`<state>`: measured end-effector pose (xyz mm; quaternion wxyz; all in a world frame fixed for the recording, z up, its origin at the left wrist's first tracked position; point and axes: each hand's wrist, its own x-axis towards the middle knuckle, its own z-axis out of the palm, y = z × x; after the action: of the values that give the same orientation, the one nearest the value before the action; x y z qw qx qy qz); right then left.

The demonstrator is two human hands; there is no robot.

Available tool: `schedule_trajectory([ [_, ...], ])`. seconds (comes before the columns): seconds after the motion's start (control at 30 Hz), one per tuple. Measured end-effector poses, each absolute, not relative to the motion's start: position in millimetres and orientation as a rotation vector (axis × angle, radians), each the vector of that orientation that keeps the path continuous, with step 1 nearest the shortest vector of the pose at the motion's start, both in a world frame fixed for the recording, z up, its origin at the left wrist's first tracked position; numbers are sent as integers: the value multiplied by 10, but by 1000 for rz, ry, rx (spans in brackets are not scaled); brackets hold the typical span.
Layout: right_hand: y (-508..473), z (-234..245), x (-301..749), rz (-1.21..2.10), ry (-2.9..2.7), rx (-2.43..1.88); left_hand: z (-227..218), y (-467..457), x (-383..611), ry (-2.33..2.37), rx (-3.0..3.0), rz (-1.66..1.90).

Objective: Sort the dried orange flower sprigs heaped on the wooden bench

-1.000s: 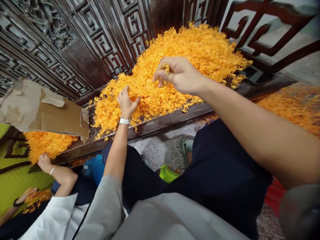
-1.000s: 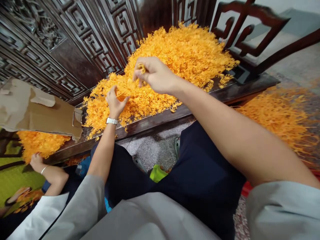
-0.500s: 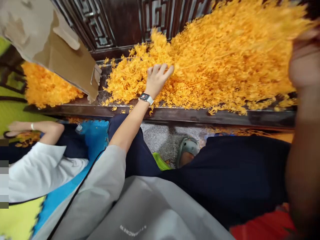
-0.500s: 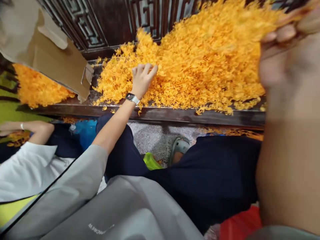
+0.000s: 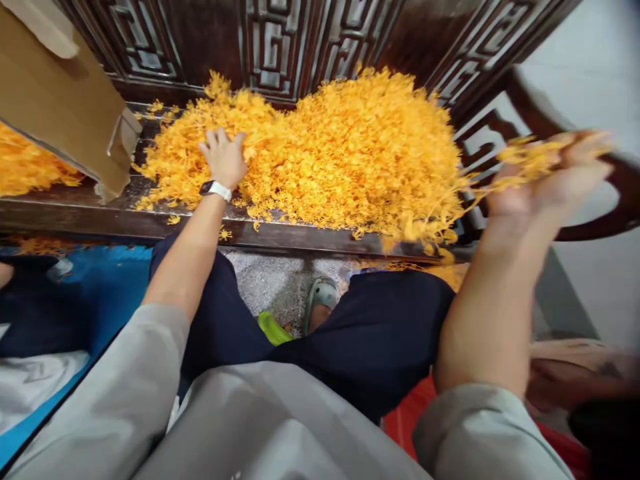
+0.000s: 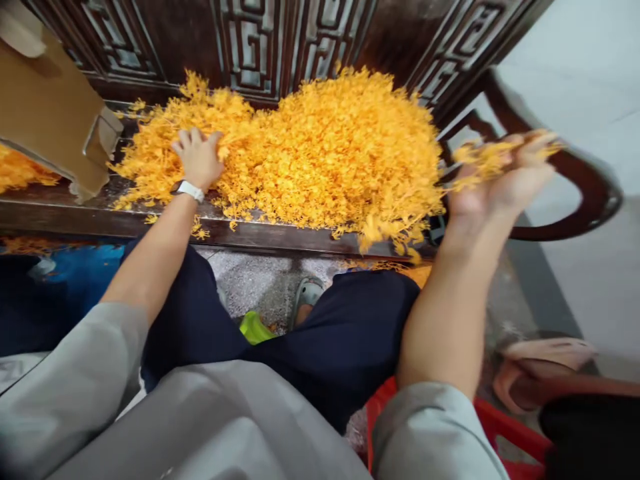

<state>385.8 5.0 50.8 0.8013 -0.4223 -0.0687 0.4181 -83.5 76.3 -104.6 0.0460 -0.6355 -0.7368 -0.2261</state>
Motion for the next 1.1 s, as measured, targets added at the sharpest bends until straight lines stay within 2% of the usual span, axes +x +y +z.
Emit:
schedule_trajectory([
  [0.1,65,385,3899,821,-437,-704,-862,674,-838,-2264,-1982,-808],
  [0.27,12,355,3659,830,-910,-836,-294,245,-370,-2039,-1949,-1260],
  [0.33,-55,380,3523,809,-1042,-881,-110,-52,7,-1763,-2184,-1169],
  [0.43,-126,385,3371,728,-1148,-883,73,-502,685,-998,-2736,-665],
  [0.57,-113,322,3216,723,-1280,-833,279,-903,1326,-516,-2761,-368],
  [0.67,-104,256,3123,758,-1361,-832,356,-1043,1456,-419,-2693,-308],
  [0.87,-169,181,3082,717,-1434,-817,227,-1065,1466,-421,-2599,-323],
  [1.1,-175,269,2991,660,-1384,-920,239,-996,1513,-437,-2679,-356],
])
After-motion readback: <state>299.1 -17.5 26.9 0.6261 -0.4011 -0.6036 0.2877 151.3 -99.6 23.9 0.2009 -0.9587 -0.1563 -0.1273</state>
